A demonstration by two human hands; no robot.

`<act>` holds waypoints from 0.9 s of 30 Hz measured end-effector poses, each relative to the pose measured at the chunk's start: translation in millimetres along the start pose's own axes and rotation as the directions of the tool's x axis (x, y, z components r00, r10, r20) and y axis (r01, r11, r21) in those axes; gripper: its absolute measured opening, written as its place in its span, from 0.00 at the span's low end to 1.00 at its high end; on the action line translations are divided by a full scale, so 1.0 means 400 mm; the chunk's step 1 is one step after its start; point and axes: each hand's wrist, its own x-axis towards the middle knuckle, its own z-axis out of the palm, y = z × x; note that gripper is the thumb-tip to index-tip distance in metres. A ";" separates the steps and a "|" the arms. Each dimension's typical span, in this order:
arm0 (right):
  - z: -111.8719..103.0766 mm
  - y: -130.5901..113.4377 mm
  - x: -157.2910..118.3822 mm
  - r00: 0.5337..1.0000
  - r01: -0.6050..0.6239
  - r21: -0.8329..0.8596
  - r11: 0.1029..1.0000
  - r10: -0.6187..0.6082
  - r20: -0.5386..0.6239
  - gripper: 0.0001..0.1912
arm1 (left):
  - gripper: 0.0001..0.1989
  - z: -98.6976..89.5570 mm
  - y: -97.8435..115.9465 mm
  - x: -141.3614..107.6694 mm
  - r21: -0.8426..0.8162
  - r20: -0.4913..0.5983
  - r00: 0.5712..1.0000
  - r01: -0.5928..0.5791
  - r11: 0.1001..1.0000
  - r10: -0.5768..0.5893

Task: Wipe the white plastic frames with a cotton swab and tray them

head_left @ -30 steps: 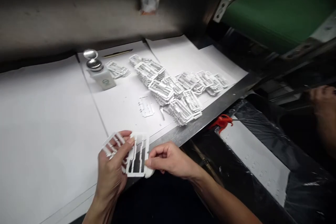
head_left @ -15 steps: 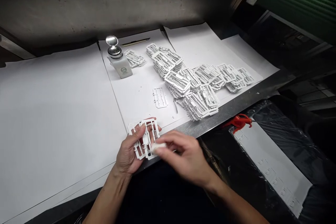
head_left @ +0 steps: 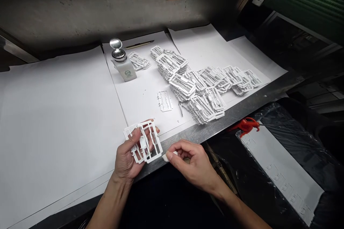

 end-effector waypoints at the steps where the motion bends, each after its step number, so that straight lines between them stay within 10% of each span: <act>1: 0.007 -0.004 -0.002 1.000 0.021 0.010 1.000 -0.021 -0.010 0.05 | 0.17 0.000 -0.001 0.000 0.008 -0.001 1.000 -0.005 1.000 0.005; 6: 0.037 -0.030 -0.007 0.970 0.243 -0.079 0.967 -0.242 0.024 0.06 | 0.16 0.023 -0.011 -0.006 0.118 -0.099 0.994 -0.025 0.993 0.037; 12: 0.037 -0.026 0.013 0.972 0.234 -0.326 0.916 -0.219 0.081 0.06 | 0.17 0.045 -0.003 -0.014 0.416 -0.171 0.975 -0.057 0.908 0.139; 17: -0.010 0.006 0.038 0.994 -0.015 0.073 0.997 0.007 0.110 0.06 | 0.10 0.017 0.033 -0.013 0.282 -0.010 1.000 0.005 0.960 -0.002; 21: -0.005 0.036 0.043 0.932 -0.290 0.472 0.833 0.134 0.336 0.09 | 0.13 -0.001 0.021 -0.008 0.113 0.025 0.993 0.110 0.987 -0.113; 27: 0.010 0.044 0.030 0.904 -0.348 0.555 0.756 0.112 0.413 0.10 | 0.17 -0.013 -0.012 -0.015 -0.088 0.065 0.981 0.189 0.978 -0.183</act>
